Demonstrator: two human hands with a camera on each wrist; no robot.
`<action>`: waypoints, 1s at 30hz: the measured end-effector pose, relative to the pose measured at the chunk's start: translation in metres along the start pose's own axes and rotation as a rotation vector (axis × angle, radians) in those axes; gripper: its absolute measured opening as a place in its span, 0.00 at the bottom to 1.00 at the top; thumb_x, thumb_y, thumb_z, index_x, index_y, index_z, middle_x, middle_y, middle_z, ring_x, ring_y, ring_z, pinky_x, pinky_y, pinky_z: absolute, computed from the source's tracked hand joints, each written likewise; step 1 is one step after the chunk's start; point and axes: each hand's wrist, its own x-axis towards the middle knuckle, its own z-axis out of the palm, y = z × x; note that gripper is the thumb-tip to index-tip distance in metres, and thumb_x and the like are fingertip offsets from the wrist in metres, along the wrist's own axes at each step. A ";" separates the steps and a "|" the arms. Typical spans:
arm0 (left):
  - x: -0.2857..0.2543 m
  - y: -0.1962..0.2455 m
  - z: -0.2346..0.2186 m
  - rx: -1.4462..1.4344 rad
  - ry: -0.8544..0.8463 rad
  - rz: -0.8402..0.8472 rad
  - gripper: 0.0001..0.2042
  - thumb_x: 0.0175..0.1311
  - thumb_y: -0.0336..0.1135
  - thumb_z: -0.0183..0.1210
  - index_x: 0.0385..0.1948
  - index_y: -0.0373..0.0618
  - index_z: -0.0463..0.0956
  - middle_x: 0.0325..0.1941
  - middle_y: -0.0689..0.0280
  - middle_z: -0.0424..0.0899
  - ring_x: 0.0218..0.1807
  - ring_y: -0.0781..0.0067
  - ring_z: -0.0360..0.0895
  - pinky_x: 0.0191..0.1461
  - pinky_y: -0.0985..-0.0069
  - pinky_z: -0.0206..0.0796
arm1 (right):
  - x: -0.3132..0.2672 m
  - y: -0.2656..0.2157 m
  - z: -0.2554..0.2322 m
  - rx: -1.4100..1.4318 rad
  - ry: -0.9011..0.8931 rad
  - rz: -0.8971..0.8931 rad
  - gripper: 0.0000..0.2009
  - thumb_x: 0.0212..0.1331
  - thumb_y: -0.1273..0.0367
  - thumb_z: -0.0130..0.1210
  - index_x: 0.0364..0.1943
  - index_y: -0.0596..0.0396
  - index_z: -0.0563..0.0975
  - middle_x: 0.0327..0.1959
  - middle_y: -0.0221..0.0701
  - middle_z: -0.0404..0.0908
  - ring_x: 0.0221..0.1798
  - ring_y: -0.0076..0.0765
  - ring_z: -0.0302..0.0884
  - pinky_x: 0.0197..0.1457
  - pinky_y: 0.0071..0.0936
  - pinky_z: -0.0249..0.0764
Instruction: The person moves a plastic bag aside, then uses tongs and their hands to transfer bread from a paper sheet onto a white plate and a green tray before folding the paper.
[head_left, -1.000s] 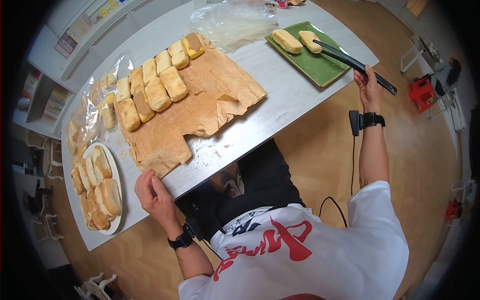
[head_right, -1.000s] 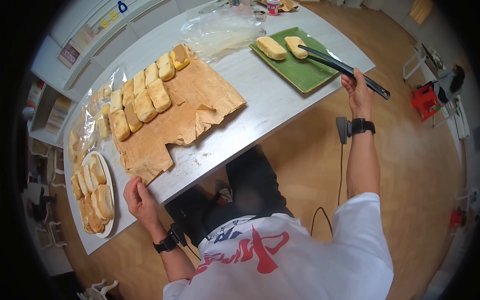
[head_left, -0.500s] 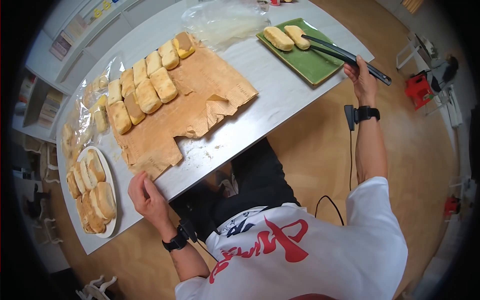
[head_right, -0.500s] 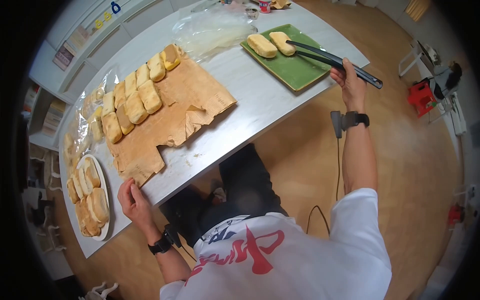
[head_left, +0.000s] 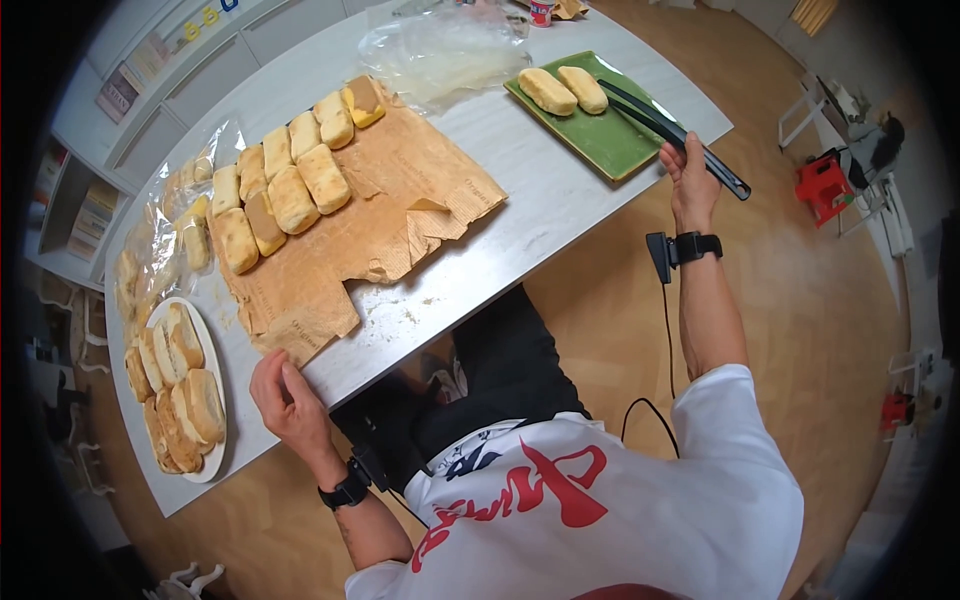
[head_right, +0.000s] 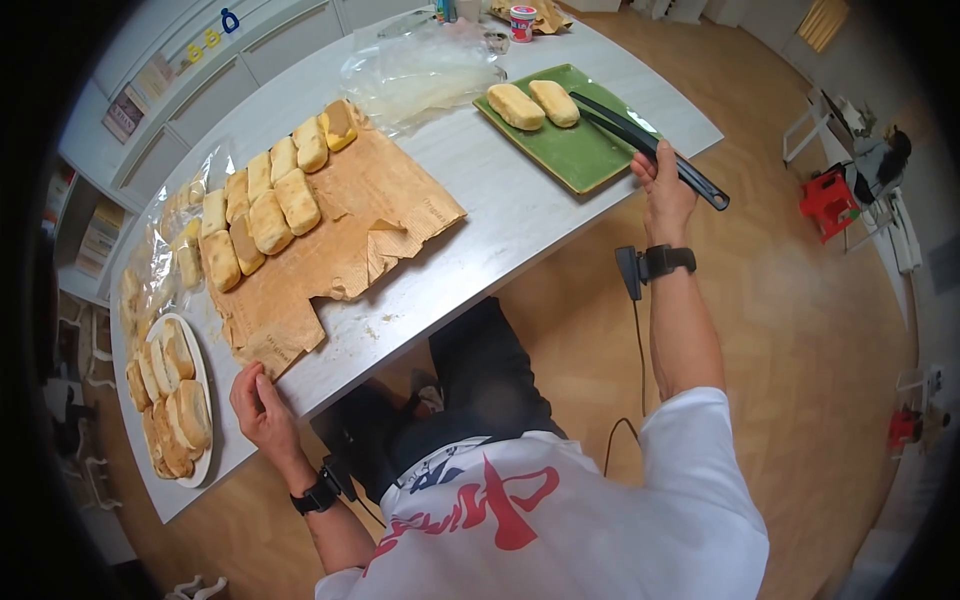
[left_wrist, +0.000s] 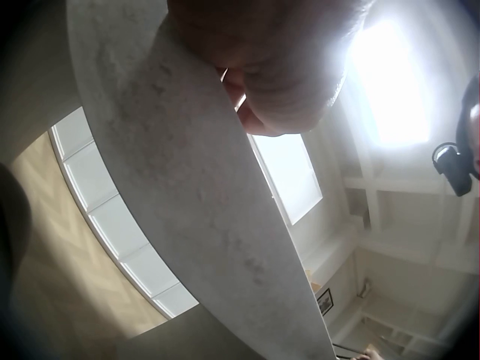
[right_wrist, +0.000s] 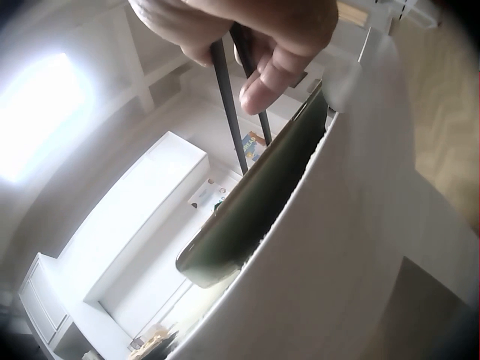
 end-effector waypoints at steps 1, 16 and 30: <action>0.000 -0.001 0.000 0.000 0.001 0.000 0.06 0.68 0.24 0.53 0.41 0.36 0.79 0.48 0.58 0.81 0.52 0.65 0.75 0.58 0.72 0.66 | -0.005 0.000 0.003 0.010 0.006 -0.002 0.14 0.64 0.67 0.58 0.46 0.65 0.73 0.39 0.38 0.82 0.36 0.32 0.84 0.39 0.24 0.84; 0.000 0.000 -0.002 0.000 -0.005 0.002 0.07 0.68 0.24 0.53 0.42 0.35 0.78 0.48 0.58 0.81 0.52 0.65 0.75 0.59 0.72 0.66 | -0.030 0.021 0.023 0.133 0.056 0.021 0.17 0.64 0.68 0.59 0.49 0.65 0.70 0.39 0.38 0.79 0.36 0.31 0.82 0.37 0.22 0.83; 0.000 0.004 -0.001 -0.012 0.016 0.003 0.07 0.65 0.21 0.54 0.40 0.35 0.78 0.46 0.57 0.82 0.50 0.59 0.76 0.56 0.69 0.67 | -0.037 0.016 0.032 0.111 0.016 0.013 0.18 0.64 0.66 0.60 0.51 0.63 0.70 0.37 0.37 0.80 0.35 0.31 0.83 0.36 0.21 0.83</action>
